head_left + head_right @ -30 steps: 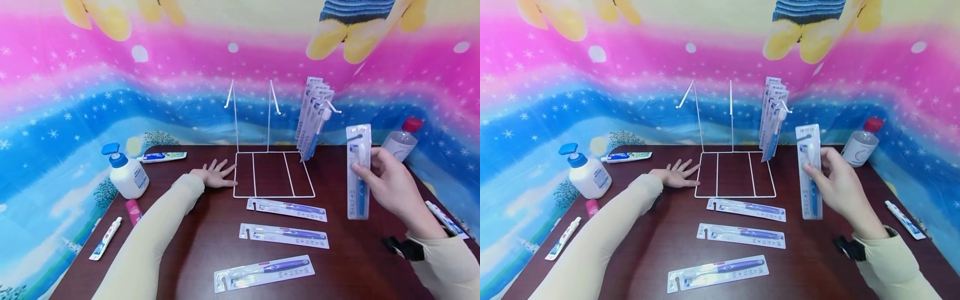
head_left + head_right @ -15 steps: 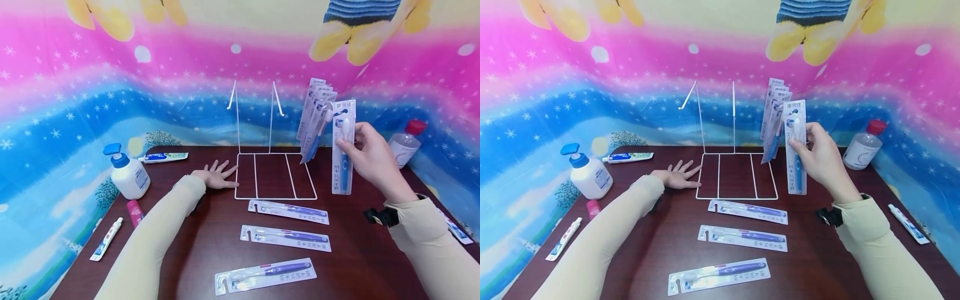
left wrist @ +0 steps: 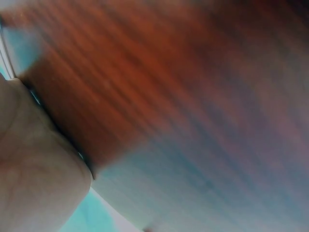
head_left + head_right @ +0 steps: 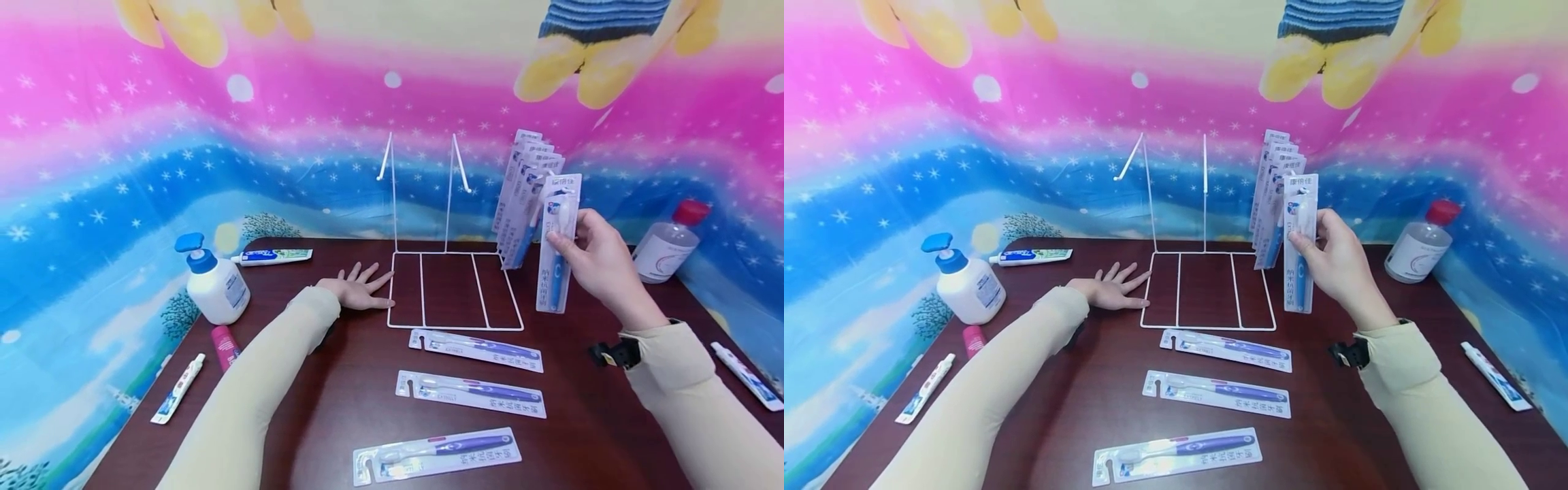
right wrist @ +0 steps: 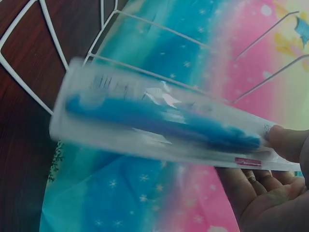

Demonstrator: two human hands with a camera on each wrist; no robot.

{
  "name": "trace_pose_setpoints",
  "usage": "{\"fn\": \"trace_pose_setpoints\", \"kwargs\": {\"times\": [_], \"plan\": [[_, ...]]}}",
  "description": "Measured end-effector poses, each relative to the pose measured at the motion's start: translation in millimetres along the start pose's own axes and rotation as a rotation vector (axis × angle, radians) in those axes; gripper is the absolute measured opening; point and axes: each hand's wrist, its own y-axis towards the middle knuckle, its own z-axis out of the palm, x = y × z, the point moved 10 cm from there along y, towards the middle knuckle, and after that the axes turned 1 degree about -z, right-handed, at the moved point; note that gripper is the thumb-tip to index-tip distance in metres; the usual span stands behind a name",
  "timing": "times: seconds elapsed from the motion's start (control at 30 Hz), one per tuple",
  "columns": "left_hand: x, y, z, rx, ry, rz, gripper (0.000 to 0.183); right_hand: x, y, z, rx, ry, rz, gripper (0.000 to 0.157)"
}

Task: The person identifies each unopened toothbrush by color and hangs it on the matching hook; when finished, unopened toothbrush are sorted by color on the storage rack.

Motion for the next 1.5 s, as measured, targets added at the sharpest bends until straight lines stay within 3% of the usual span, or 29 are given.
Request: {"fn": "trace_pose_setpoints", "kwargs": {"times": [0.17,0.47,1.0,1.27,1.37,1.5], "plan": [[-1.1,-1.3,1.0,0.004,-0.019,0.014,0.088,-11,15,8.0,0.033,0.014,0.021,0.056],[-0.3,-0.7,0.2,0.005,-0.015,0.011,0.088,-17,34,17.6,0.06,0.026,0.027,0.056],[-2.1,-3.4,-1.0,0.006,-0.014,0.011,0.086,-29,28,26.2,0.131,0.021,0.065,0.058],[-1.1,-0.8,-0.5,0.008,-0.015,0.002,0.087,-43,3,31.5,0.205,-0.077,0.109,0.054],[-2.0,0.1,-2.3,0.004,-0.015,0.005,0.088,-37,-17,40.1,0.262,-0.151,0.07,0.051],[-3.0,-4.8,-4.2,0.016,-0.005,0.0,0.087,-20,-49,67.3,0.377,-0.235,-0.017,0.042]]}}
